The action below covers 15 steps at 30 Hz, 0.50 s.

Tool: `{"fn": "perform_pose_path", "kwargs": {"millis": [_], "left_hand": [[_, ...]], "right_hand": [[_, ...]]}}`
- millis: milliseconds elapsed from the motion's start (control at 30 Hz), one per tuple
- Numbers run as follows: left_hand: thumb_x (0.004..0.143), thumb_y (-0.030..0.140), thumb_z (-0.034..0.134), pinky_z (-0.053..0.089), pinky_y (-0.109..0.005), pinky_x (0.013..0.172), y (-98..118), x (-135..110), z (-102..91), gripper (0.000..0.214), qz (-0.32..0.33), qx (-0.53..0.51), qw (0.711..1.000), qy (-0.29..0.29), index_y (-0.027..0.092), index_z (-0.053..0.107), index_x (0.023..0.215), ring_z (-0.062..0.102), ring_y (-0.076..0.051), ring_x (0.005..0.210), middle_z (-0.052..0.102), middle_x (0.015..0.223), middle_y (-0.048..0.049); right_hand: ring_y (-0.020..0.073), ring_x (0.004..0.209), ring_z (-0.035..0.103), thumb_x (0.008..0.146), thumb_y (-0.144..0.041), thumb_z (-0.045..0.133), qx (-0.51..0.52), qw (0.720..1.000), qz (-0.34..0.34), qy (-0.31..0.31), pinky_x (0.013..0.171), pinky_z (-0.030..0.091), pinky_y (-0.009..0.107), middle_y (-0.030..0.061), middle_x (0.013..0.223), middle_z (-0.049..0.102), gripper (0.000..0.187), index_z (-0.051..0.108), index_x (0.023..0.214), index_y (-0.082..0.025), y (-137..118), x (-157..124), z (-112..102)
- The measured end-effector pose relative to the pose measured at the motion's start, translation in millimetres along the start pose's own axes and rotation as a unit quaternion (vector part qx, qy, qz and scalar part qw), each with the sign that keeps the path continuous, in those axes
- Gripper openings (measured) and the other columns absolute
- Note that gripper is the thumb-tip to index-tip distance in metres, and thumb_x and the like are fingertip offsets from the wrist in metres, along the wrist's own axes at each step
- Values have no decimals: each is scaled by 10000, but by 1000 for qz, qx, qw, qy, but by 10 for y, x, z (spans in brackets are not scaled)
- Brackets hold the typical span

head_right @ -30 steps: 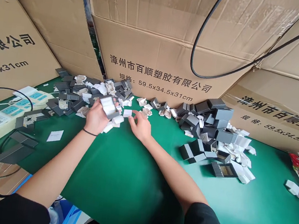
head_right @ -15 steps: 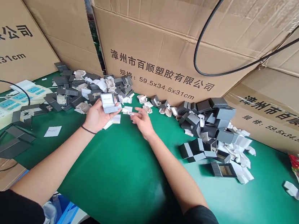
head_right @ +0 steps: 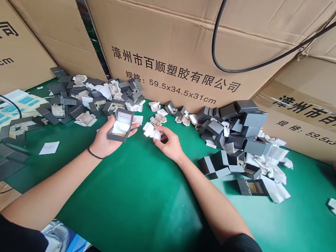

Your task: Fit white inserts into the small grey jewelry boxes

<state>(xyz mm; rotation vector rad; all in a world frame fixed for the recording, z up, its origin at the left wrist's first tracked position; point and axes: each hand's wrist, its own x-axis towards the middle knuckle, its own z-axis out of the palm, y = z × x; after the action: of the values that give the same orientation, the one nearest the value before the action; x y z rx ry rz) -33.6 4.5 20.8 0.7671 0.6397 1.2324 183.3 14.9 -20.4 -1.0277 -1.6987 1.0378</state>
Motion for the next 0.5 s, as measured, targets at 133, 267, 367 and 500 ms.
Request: {"fn": "perform_pose_path", "kwargs": {"millis": [133,267,367,500], "left_hand": [[879,492,427,437,-428,937,-29,-3,16,493,-9,25,1000,-1,203,476,1276,578,-271,1101,617,1175,-91],[896,469,405,454,-448,910,-138,-7,26,470,-39,21,999,-18,195,477,1271,564,-288,1119,616,1178,-103],[899,445,409,461,-455,898,-200,-12,31,454,-45,14,999,-22,181,487,1261,574,-290,1100,613,1181,-114],[903,425,410,465,-440,896,-230,-18,60,439,-54,3,998,-19,166,504,1244,589,-279,1074,613,1183,-115]], "right_hand": [[195,968,568,737,-249,610,-93,994,-55,0,823,499,350,58,1168,592,397,555,1129,-223,9,-27,16],[197,969,582,752,-259,604,-127,989,-81,1,867,500,372,42,1158,604,418,540,1165,-247,-10,-48,42],[201,996,586,763,-260,598,-124,989,-83,1,881,509,372,43,1169,601,428,531,1185,-247,-23,-64,72],[205,1055,570,768,-238,586,-122,989,-78,14,905,511,372,44,1218,577,462,510,1223,-252,-35,-81,97]]}}
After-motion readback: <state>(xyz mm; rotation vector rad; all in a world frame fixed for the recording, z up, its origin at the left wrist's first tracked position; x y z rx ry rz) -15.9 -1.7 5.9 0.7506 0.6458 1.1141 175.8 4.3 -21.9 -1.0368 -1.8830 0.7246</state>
